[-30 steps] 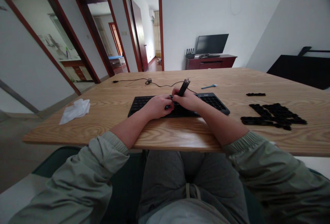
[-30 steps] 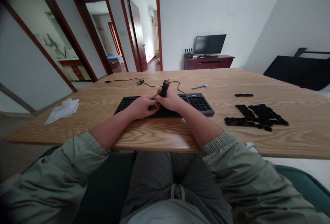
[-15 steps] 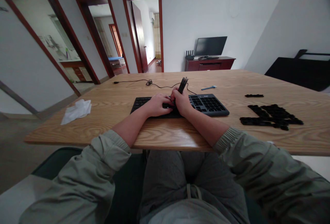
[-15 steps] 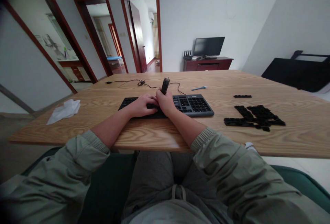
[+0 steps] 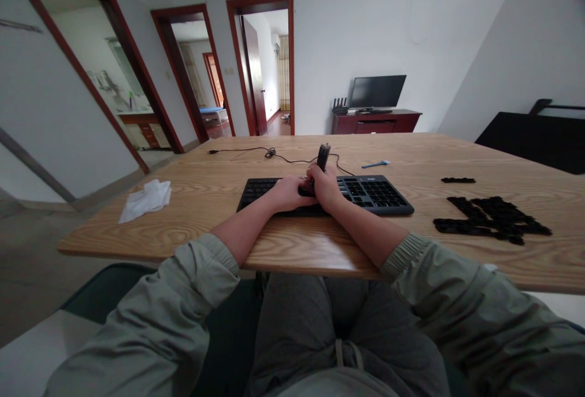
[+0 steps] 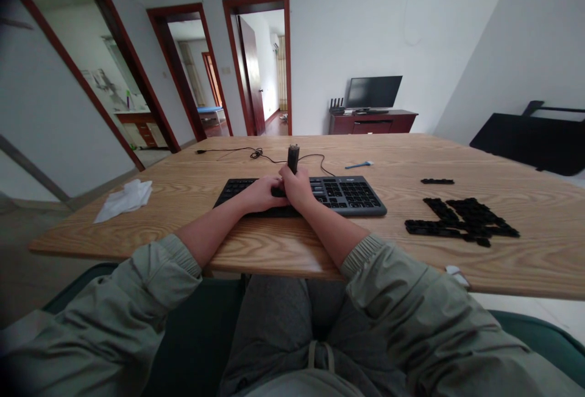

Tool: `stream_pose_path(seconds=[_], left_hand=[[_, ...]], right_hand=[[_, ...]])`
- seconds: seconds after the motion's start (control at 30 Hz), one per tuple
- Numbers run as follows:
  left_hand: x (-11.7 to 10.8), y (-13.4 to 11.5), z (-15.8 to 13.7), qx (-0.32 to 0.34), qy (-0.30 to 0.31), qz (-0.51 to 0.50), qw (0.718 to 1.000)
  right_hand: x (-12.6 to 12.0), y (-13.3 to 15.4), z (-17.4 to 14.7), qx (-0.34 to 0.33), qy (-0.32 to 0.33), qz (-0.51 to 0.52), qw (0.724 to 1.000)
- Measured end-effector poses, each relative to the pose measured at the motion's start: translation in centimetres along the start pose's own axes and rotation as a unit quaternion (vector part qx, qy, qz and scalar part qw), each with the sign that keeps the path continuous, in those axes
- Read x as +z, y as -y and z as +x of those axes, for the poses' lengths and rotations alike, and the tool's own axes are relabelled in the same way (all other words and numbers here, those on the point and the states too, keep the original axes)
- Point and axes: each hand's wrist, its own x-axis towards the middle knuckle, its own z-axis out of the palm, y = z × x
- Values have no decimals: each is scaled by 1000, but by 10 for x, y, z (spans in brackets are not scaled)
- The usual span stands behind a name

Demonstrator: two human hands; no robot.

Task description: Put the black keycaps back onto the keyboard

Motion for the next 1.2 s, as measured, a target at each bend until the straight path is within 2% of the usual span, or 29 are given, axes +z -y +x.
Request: stream_pose_path(seconds=[0.1, 0.27, 0.4, 0.5, 0.6, 0.67, 0.73, 0.8, 0.83, 0.87, 0.93, 1.0, 1.07, 1.2], left_hand=[[2, -1, 2, -39, -9, -13, 999], [0, -3, 2, -32, -5, -1, 999], [-4, -8, 0, -53, -31, 62, 996], [-8, -9, -2, -53, -43, 84, 994], [-13, -3, -4, -48, -52, 59, 996], [-19, 2, -5, -42, -82, 7, 996], [-24, 5, -8, -31, -145, -37, 988], [-29, 2, -12, -10, -197, -21, 980], [-30, -1, -15, 6, -197, 9, 980], [-30, -6, -17, 24, -171, 46, 984], [-27, -15, -21, 62, -52, 108, 991], [-21, -21, -23, 85, 42, 153, 984], [-16, -22, -23, 90, 68, 194, 974], [-12, -18, -22, 57, 53, 220, 972]], right_hand=[[-2, -1, 0, -15, 21, -26, 999], [-13, 5, 2, -7, 70, -45, 996], [-17, 29, 8, -22, 30, 64, 997], [-10, 46, 12, -1, 18, 177, 984], [-3, 52, 13, 14, 10, 190, 982], [-2, 50, 12, 12, -7, 180, 984], [-4, 47, 13, 9, -28, 181, 983], [-8, 44, 14, 10, -45, 188, 981], [-10, 43, 15, 13, -53, 190, 980], [-11, 42, 15, 16, -61, 191, 980], [-13, 40, 17, 19, -84, 187, 979], [-12, 39, 17, 10, -106, 186, 977], [-9, 37, 16, -5, -118, 190, 975], [-4, 36, 13, -10, -119, 212, 970]])
